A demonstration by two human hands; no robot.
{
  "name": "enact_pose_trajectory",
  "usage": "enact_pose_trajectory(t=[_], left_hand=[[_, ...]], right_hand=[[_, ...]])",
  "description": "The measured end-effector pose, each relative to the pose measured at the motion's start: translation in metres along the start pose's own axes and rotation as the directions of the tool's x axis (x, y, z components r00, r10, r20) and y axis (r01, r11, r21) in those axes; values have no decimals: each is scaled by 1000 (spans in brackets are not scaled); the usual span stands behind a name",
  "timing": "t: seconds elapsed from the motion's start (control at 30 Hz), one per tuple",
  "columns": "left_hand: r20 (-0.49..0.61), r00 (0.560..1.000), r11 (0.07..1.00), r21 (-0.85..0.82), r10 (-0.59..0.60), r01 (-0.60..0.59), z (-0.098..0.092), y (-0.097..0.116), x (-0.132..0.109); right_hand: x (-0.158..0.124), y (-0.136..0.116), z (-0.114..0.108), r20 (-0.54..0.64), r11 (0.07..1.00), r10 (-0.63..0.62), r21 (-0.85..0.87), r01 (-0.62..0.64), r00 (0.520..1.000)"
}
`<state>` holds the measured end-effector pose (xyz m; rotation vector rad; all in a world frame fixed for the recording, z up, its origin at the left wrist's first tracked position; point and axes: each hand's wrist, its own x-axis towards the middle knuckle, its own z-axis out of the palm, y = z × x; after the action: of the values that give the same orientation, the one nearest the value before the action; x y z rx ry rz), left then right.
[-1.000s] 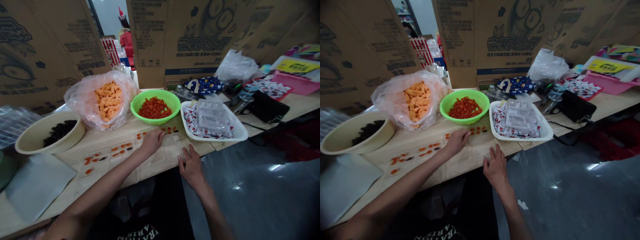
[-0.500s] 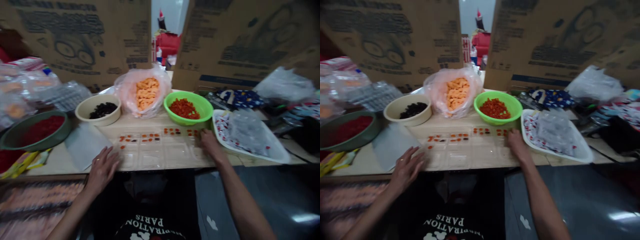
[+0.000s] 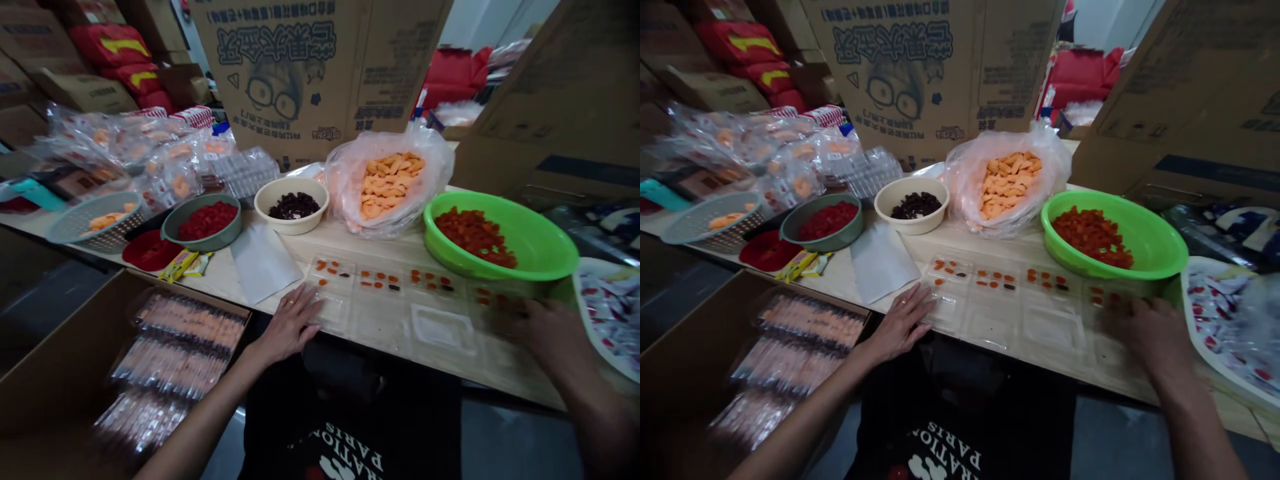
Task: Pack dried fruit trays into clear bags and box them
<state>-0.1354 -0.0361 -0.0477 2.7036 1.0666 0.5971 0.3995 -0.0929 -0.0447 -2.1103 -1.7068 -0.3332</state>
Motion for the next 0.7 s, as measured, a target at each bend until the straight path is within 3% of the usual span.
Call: enact_pose_trajectory(t=[0.07,0.1,0.27,0.37,0.53,0.7], left_hand=[[-94,993,995,-67,-77,71,-6,-4,17],[-120,984,988,-96,-134,123,-8,-7,27],[-3,948,945,-88,-318,316,-16,-29,81],[3,930,930,-3,-368,368,-21,-44,106],[204,936,958,62,-286,280,-24,-58,131],[245,948,979,19,-201,203,-18,-61,135]], right_hand=[[-9,-41,-1,78,991,-35,-130,45,996],[-14,-68,0,115,991,-82,-93,93,990],[-7,-221,18,217,885,-407,335,324,887],[24,-283,30,312,850,-470,412,328,826],[75,-324,50,497,913,-397,302,276,772],[80,-333,66,520,906,-423,266,330,742]])
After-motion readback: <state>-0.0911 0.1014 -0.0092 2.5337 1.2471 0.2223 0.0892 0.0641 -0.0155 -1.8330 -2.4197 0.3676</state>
